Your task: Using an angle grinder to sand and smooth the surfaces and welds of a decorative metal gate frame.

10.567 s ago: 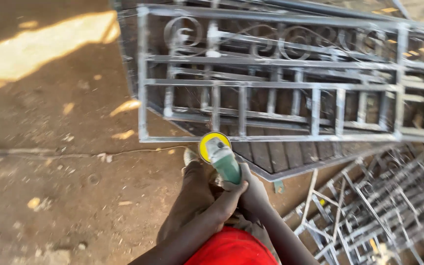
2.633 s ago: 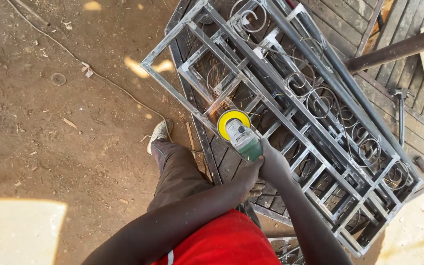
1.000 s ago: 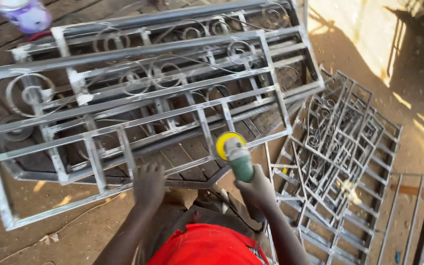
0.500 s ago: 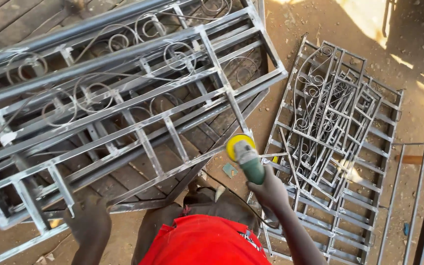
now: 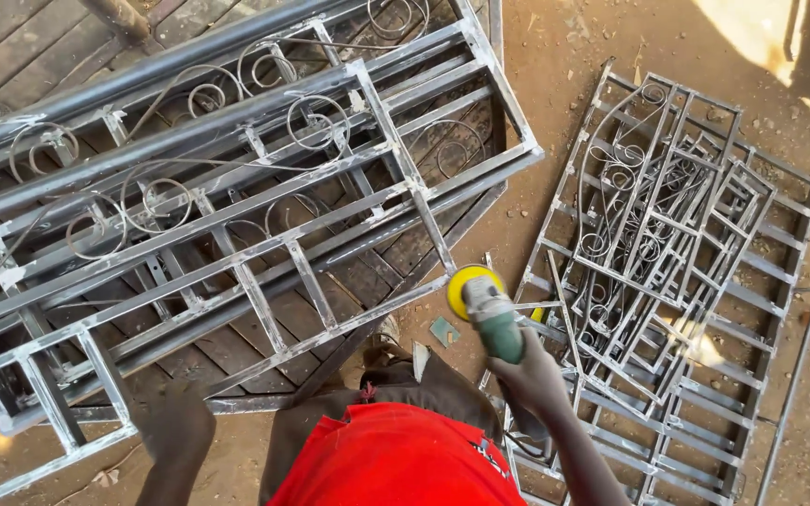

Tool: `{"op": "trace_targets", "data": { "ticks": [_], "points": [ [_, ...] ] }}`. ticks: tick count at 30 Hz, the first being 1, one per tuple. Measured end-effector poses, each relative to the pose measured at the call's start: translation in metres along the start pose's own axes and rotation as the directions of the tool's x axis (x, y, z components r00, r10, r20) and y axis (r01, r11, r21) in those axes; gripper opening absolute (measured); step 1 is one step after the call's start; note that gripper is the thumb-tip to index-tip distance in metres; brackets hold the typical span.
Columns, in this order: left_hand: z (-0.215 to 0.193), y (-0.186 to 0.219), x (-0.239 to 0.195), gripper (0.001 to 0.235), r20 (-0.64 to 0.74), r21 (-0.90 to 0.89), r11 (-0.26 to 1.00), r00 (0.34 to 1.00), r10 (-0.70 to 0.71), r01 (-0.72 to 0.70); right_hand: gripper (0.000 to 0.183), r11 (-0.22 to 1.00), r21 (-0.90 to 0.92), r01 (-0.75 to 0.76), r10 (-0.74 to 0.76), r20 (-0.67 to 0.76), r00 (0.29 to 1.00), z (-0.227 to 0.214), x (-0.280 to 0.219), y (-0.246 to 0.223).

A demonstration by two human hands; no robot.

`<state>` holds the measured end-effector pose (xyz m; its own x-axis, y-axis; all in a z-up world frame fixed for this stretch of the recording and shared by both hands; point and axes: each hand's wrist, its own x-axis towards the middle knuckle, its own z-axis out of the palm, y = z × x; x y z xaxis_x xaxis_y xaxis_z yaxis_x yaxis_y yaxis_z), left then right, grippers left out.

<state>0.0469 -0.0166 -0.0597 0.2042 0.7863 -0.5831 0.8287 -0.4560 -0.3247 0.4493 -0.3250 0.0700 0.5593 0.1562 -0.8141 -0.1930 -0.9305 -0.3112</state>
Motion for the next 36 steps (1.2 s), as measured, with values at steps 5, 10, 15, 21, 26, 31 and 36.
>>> {"op": "trace_targets", "data": {
  "ticks": [5,10,15,21,26,31,36],
  "points": [
    [0.010,0.025,-0.008,0.050,-0.056,-0.114,0.981,0.987,0.151,-0.157,0.045,0.998,-0.020,0.062,-0.062,0.004,0.998,0.008,0.010,-0.022],
    [0.017,0.028,-0.020,0.066,-0.012,-0.161,0.981,0.994,0.110,-0.110,0.051,0.987,-0.072,0.145,-0.143,0.033,0.989,0.002,0.030,-0.079],
    [0.014,0.031,-0.023,0.064,-0.010,-0.232,0.969,0.996,0.086,-0.086,0.041,0.959,-0.066,0.276,-0.278,-0.019,0.961,0.000,0.059,-0.146],
    [0.007,0.029,-0.022,0.059,0.009,-0.253,0.966,0.998,0.061,-0.056,0.046,0.959,-0.132,0.251,-0.248,0.037,0.968,-0.007,0.045,-0.113],
    [0.014,0.030,-0.016,0.058,-0.006,-0.334,0.942,0.999,0.042,-0.041,0.053,0.989,-0.056,0.138,-0.136,0.037,0.990,0.007,0.018,-0.053],
    [0.036,0.033,-0.011,0.061,-0.060,-0.373,0.927,0.998,0.022,-0.043,0.044,0.994,0.013,0.111,-0.111,0.005,0.994,0.015,0.024,-0.076],
    [0.034,0.030,-0.018,0.060,-0.046,-0.429,0.903,0.999,0.019,-0.037,0.058,0.964,0.056,0.259,-0.256,-0.048,0.965,0.016,0.062,-0.159]
  ]
}}
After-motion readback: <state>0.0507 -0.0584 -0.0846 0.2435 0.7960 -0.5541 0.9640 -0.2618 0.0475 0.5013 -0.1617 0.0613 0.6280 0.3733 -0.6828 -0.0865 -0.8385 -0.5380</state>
